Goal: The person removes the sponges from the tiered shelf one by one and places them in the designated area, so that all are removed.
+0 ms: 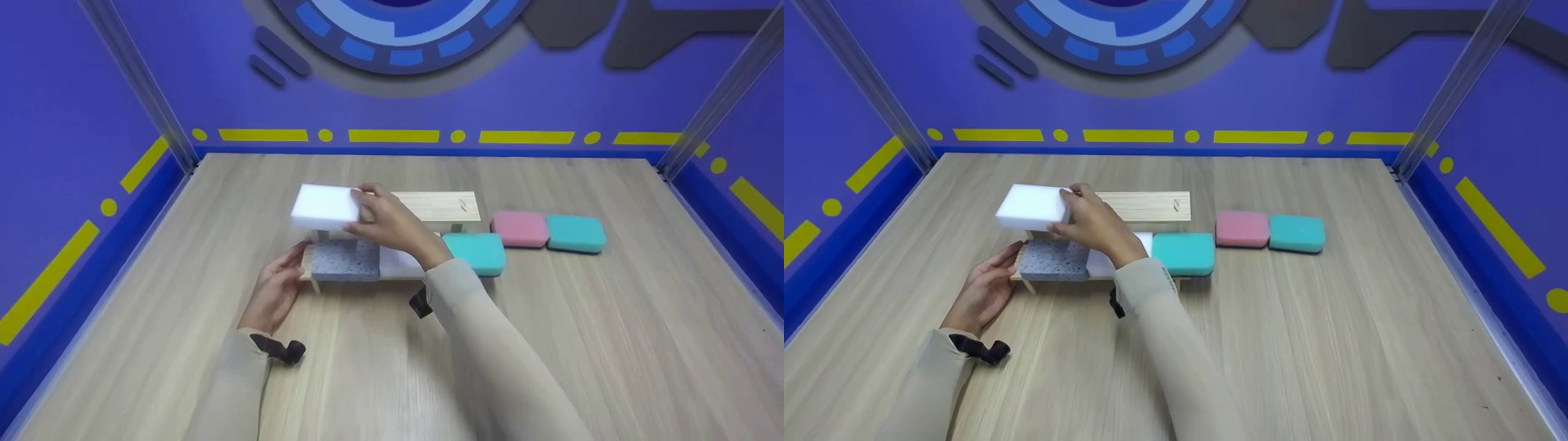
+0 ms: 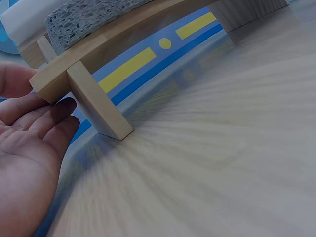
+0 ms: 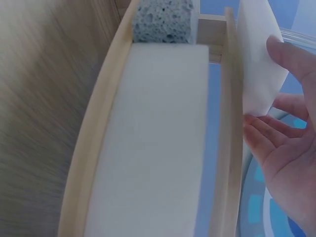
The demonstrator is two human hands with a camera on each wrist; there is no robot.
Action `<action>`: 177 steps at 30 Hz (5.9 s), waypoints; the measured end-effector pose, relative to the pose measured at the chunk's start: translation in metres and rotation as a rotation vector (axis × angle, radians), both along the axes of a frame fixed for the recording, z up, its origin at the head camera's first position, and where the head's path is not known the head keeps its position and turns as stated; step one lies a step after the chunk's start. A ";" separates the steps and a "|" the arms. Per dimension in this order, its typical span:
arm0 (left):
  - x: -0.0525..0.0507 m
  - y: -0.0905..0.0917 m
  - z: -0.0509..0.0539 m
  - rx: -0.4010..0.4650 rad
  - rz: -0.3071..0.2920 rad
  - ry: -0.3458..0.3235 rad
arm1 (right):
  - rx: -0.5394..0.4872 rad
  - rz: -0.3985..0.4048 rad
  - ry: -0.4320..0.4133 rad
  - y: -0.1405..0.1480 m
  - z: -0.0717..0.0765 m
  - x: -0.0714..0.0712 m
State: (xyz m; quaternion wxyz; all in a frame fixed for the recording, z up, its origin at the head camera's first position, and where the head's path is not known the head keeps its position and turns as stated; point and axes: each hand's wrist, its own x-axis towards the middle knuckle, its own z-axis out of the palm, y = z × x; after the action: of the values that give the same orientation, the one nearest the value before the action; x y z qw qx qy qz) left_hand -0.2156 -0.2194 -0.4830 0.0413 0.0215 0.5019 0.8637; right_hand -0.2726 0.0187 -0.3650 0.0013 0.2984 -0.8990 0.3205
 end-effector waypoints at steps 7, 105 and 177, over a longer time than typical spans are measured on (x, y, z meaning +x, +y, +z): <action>0.000 0.001 -0.002 0.014 -0.004 0.021 | -0.010 0.028 0.013 0.006 0.002 0.002; 0.000 0.001 0.001 -0.026 0.018 -0.026 | -0.064 -0.134 0.010 0.186 0.007 0.025; 0.000 0.001 0.000 -0.003 0.018 -0.022 | -0.137 -0.256 0.114 0.282 -0.040 0.055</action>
State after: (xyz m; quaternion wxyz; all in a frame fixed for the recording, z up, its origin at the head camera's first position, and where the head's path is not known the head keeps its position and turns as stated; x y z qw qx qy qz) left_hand -0.2161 -0.2186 -0.4833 0.0390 0.0075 0.5027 0.8635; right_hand -0.2173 0.3006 -0.4055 0.1137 0.1982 -0.9043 0.3606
